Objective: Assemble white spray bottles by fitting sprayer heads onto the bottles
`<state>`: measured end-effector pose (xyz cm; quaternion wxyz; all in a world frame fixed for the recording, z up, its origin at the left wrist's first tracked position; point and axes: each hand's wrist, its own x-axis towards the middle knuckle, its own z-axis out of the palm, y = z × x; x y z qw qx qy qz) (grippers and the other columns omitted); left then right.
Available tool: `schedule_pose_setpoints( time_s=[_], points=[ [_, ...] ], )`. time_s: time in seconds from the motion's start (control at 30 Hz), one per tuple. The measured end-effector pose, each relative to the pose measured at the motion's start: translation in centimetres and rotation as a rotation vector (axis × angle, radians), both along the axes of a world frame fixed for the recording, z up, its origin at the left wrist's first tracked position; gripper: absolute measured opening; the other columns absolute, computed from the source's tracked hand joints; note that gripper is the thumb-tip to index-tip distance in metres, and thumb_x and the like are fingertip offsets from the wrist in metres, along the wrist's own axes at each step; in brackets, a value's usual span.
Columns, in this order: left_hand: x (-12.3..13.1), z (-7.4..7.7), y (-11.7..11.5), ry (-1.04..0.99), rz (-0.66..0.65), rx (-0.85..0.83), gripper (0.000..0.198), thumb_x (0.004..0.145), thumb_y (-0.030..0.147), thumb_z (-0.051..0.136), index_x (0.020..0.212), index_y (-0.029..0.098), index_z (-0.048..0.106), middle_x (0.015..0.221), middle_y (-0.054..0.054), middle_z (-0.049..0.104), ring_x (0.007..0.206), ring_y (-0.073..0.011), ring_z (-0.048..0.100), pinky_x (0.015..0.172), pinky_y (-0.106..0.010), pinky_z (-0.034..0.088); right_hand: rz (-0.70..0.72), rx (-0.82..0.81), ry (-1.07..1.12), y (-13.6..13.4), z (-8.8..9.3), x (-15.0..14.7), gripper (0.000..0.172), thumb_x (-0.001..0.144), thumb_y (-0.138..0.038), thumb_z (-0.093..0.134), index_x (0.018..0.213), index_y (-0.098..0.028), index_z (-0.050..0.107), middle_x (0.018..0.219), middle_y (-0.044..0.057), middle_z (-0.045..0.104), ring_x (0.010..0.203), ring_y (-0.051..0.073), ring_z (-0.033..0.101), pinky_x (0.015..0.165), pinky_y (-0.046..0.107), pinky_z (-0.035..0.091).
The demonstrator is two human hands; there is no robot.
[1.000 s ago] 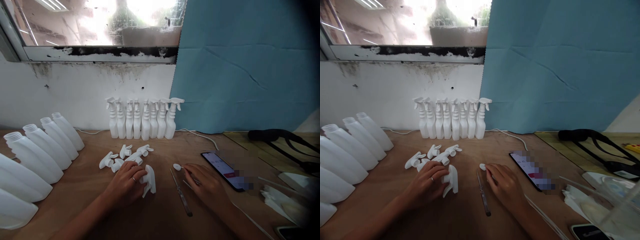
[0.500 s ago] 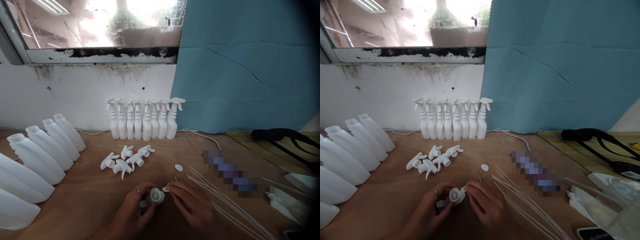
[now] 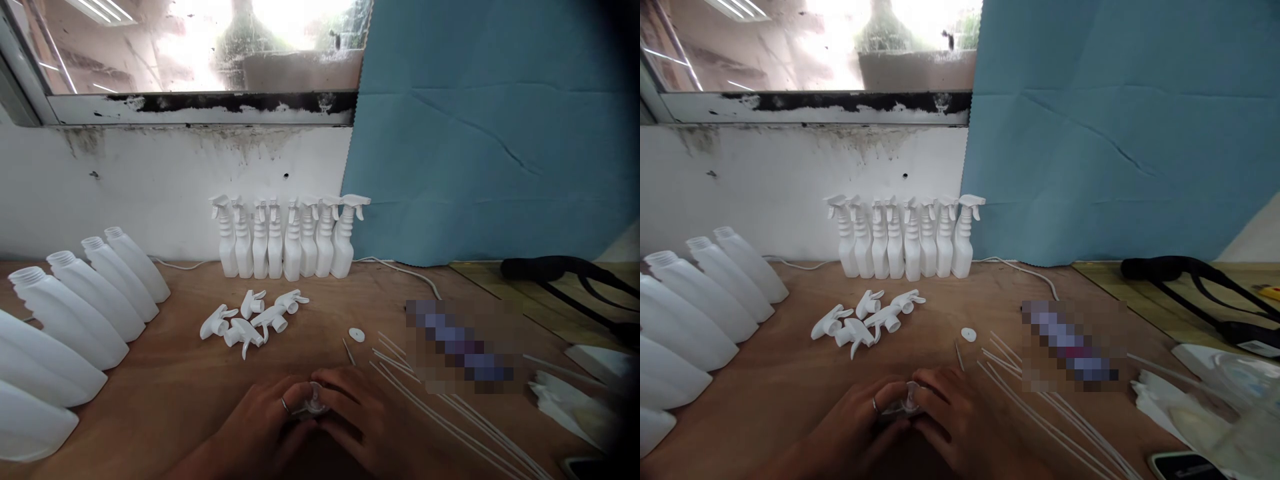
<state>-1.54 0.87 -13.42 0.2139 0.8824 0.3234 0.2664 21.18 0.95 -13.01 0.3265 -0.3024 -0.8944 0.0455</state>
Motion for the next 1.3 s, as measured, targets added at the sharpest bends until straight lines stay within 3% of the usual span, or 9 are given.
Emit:
schedule_pose_setpoints(
  time_s=[0.17, 0.4, 0.5, 0.63, 0.73, 0.83, 0.97, 1.13, 1.3],
  points=[
    [0.4, -0.2, 0.6, 0.026, -0.015, 0.236, 0.023, 0.095, 0.023, 0.056, 0.117, 0.022, 0.05, 0.099, -0.003, 0.069, 0.082, -0.0186, 0.065, 0.072, -0.028, 0.052, -0.002, -0.048, -0.003, -0.1, -0.4, -0.5, 0.021, 0.099, -0.022, 0.047, 0.115, -0.021, 0.061, 0.102, 0.007, 0.069, 0.089, 0.021, 0.063, 0.079, 0.034, 0.053],
    [0.3, -0.3, 1.0, -0.016, -0.045, 0.379, 0.01, 0.098, 0.023, 0.051, 0.108, 0.02, 0.051, 0.096, -0.004, 0.07, 0.08, -0.017, 0.065, 0.068, -0.025, 0.051, 0.042, -0.017, 0.078, 0.1, 1.3, -0.2, 0.023, 0.095, -0.014, 0.052, 0.113, -0.022, 0.062, 0.101, 0.005, 0.072, 0.086, 0.018, 0.067, 0.082, 0.032, 0.051],
    [0.1, -0.5, 0.8, -0.019, -0.021, 0.311, 0.01, 0.097, 0.023, 0.053, 0.107, 0.021, 0.05, 0.092, -0.003, 0.069, 0.078, -0.0164, 0.064, 0.068, -0.024, 0.05, -0.14, -0.06, 0.091, 0.8, 2.6, 1.8, 0.024, 0.095, -0.018, 0.052, 0.116, -0.022, 0.061, 0.099, 0.005, 0.073, 0.085, 0.018, 0.068, 0.08, 0.031, 0.051],
    [0.3, -0.6, 0.3, 0.016, 0.073, 0.187, 0.019, 0.093, 0.021, 0.058, 0.108, 0.023, 0.047, 0.09, -0.001, 0.066, 0.076, -0.0164, 0.062, 0.068, -0.024, 0.049, -0.461, -0.277, -0.203, 1.9, 3.9, 5.4, 0.024, 0.094, -0.02, 0.047, 0.076, -0.021, 0.063, 0.072, 0.004, 0.069, 0.063, 0.019, 0.063, 0.06, 0.031, 0.043],
    [0.6, -0.4, 0.2, -0.008, 0.082, 0.192, 0.025, 0.091, 0.017, 0.057, 0.112, 0.024, 0.046, 0.091, -0.001, 0.066, 0.077, -0.0162, 0.062, 0.068, -0.024, 0.048, -0.633, -0.466, -0.458, 2.2, 3.8, 7.6, 0.02, 0.083, -0.017, 0.055, 0.063, -0.021, 0.059, 0.068, 0.005, 0.068, 0.06, 0.021, 0.063, 0.054, 0.029, 0.033],
    [0.6, -0.3, 0.4, -0.024, 0.076, 0.229, 0.021, 0.089, 0.016, 0.058, 0.106, 0.023, 0.048, 0.086, -0.001, 0.065, 0.073, -0.016, 0.06, 0.065, -0.024, 0.047, -0.685, -0.537, -0.539, 2.2, 3.2, 8.4, 0.015, 0.073, -0.012, 0.059, 0.061, -0.02, 0.059, 0.069, 0.005, 0.069, 0.064, 0.023, 0.064, 0.054, 0.028, 0.028],
    [0.5, -0.7, 0.6, -0.018, 0.066, 0.239, 0.019, 0.09, 0.017, 0.058, 0.105, 0.023, 0.049, 0.086, -0.002, 0.065, 0.074, -0.0169, 0.061, 0.066, -0.025, 0.048, -0.682, -0.528, -0.547, 2.2, 3.0, 8.0, 0.024, 0.076, -0.006, 0.051, 0.058, -0.02, 0.057, 0.064, 0.006, 0.068, 0.061, 0.023, 0.063, 0.053, 0.028, 0.025],
    [0.4, -1.0, 0.3, -0.036, 0.093, 0.227, 0.032, 0.089, 0.016, 0.059, 0.116, 0.024, 0.044, 0.098, -0.003, 0.068, 0.083, -0.0176, 0.065, 0.073, -0.026, 0.051, -0.708, -0.493, -0.549, 2.5, 3.7, 7.5, 0.022, 0.074, -0.004, 0.05, 0.06, -0.02, 0.058, 0.065, 0.007, 0.067, 0.059, 0.023, 0.061, 0.052, 0.029, 0.024],
    [0.6, -0.6, 0.4, -0.035, 0.071, 0.189, 0.039, 0.088, 0.013, 0.06, 0.121, 0.026, 0.043, 0.097, -0.002, 0.067, 0.083, -0.017, 0.064, 0.074, -0.026, 0.051, -0.582, -0.409, -0.268, 3.0, 5.4, 8.2, 0.032, 0.084, -0.011, 0.048, 0.106, -0.024, 0.067, 0.074, 0.002, 0.068, 0.061, 0.018, 0.061, 0.057, 0.028, 0.04]
  ],
)
